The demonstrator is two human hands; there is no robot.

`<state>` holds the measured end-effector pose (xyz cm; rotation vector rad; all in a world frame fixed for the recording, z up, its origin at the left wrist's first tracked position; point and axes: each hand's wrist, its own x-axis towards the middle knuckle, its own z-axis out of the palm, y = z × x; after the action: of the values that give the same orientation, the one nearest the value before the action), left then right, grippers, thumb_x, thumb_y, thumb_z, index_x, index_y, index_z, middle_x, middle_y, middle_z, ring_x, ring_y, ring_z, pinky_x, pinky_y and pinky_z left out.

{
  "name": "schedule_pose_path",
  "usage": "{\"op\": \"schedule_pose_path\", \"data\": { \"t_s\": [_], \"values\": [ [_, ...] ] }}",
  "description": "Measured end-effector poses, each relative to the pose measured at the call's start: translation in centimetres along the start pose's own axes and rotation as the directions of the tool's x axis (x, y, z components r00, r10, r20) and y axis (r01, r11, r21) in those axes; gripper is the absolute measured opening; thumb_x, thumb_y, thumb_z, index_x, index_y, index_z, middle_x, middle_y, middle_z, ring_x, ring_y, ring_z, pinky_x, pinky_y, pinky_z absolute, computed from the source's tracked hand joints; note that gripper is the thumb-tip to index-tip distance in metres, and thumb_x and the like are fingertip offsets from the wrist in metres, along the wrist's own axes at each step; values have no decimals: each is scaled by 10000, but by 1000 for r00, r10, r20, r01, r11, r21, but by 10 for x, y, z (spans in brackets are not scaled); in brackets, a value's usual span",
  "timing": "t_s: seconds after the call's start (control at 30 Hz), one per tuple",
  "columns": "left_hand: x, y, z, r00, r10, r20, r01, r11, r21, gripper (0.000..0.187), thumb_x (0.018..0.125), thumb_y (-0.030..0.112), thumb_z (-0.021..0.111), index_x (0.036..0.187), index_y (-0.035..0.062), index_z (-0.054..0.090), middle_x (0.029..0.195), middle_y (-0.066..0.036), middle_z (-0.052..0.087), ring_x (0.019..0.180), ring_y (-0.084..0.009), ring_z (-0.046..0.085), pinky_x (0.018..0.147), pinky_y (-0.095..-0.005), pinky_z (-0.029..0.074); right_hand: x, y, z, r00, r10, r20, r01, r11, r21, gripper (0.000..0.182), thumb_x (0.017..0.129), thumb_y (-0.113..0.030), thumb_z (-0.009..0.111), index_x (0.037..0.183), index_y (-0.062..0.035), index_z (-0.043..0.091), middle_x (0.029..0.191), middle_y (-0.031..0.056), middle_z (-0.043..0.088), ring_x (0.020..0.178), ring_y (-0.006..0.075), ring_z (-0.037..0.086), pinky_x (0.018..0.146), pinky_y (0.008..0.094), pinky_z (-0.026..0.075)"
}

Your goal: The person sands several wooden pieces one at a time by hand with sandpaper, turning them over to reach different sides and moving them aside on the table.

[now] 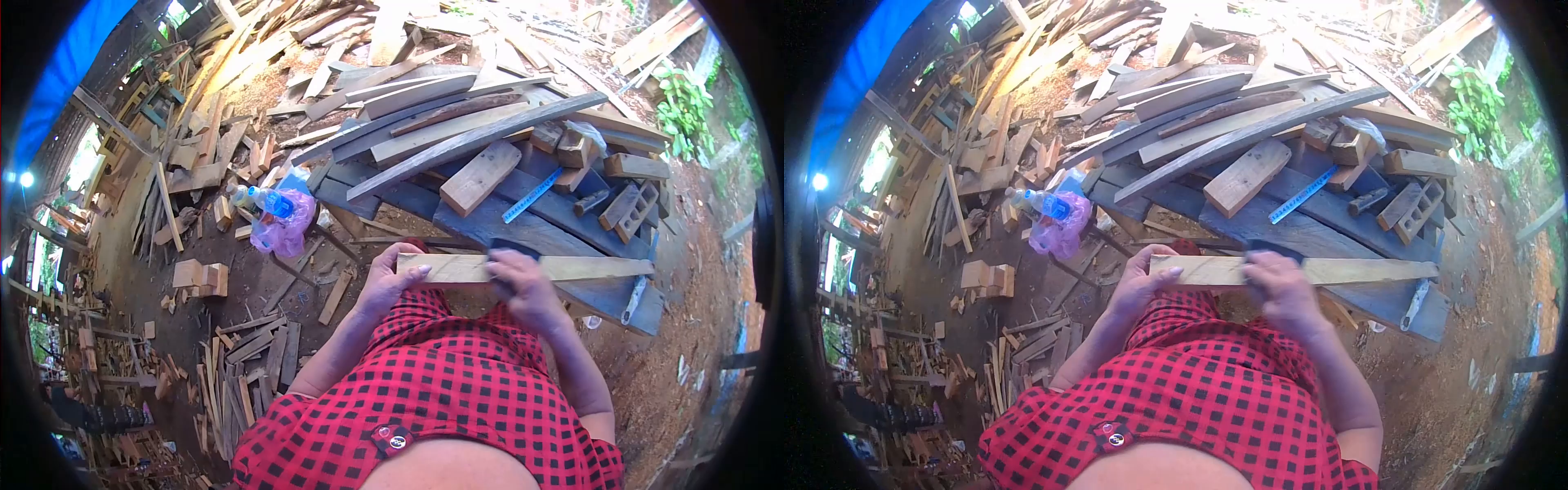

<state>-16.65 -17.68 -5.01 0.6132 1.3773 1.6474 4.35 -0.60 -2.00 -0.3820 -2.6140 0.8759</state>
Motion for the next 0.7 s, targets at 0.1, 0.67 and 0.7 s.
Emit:
{"op": "schedule_pose_path", "data": {
  "t_s": [0.1,0.67,0.7],
  "values": [
    [0,-4,-4,998,-62,34,65,990,-122,268,807,83,699,1043,65,574,932,-23,619,858,-79,595,698,-233,510,-54,87,-32,936,270,-226,-276,961,5,290,796,-72,652,1084,-43,640,1203,178,599,1138,311,562,1000,380,416],
    [46,54,-101,920,32,-390,-190,907,-375,297,774,222,609,1026,75,554,913,-96,622,721,-216,622,504,-317,503,-86,126,-20,640,195,-744,-387,917,-93,204,846,-97,640,1031,-13,638,1108,143,636,1064,275,585,925,370,442],
    [56,64,-100,899,43,-436,-221,904,-366,305,788,240,608,1039,76,550,913,-96,623,726,-220,625,511,-323,503,-75,131,-16,716,141,-684,-368,909,-198,197,829,-85,645,1014,-14,646,1112,158,633,1081,304,581,935,386,441]
  ]
}}
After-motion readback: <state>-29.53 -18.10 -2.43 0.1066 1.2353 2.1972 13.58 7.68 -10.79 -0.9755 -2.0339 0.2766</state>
